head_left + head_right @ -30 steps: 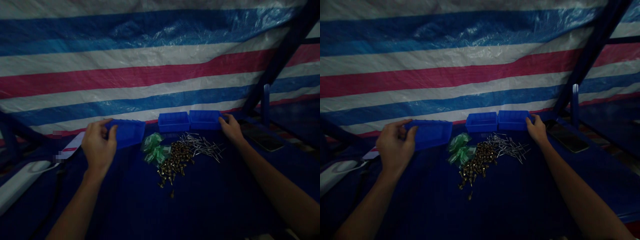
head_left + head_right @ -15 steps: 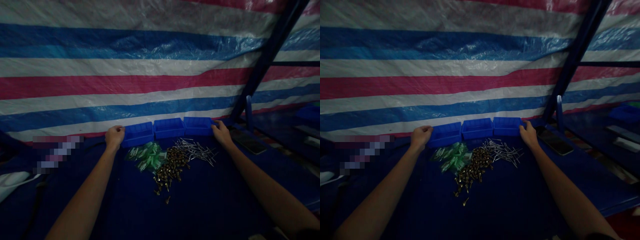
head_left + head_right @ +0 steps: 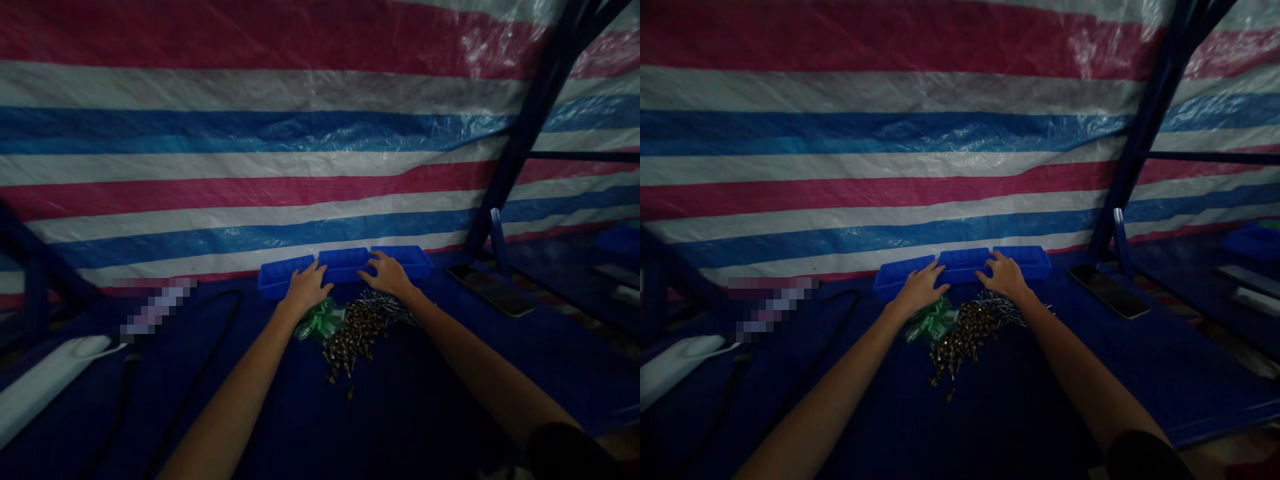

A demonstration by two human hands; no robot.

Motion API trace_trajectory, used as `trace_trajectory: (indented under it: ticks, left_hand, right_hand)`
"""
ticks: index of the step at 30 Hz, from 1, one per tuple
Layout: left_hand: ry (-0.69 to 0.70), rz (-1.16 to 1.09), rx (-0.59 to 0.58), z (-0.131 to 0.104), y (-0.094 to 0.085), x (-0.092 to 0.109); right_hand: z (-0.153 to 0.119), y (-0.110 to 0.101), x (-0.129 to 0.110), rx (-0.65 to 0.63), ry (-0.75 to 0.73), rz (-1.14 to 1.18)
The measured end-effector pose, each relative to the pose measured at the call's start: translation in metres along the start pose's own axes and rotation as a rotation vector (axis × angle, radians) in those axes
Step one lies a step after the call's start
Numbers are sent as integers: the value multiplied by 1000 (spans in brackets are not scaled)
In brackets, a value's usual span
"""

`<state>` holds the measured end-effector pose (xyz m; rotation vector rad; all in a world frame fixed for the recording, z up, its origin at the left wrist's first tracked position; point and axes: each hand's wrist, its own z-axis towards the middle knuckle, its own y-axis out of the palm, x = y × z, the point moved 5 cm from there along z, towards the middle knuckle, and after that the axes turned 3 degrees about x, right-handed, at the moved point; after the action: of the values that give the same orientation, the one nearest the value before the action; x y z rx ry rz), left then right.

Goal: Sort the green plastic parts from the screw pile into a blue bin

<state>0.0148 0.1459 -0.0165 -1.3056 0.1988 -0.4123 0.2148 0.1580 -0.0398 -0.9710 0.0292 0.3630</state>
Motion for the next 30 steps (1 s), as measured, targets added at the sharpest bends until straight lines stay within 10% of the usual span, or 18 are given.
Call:
trace_trajectory:
  ticks: [16,30]
  left_hand:
    - [20,-85,185,-71,-15,12]
    - [-42,-128,232,-67,-25,-9]
  right_hand:
    - [-47,-30,-15,48,-167,255]
    - [-32,-27,-4,101,-219,267]
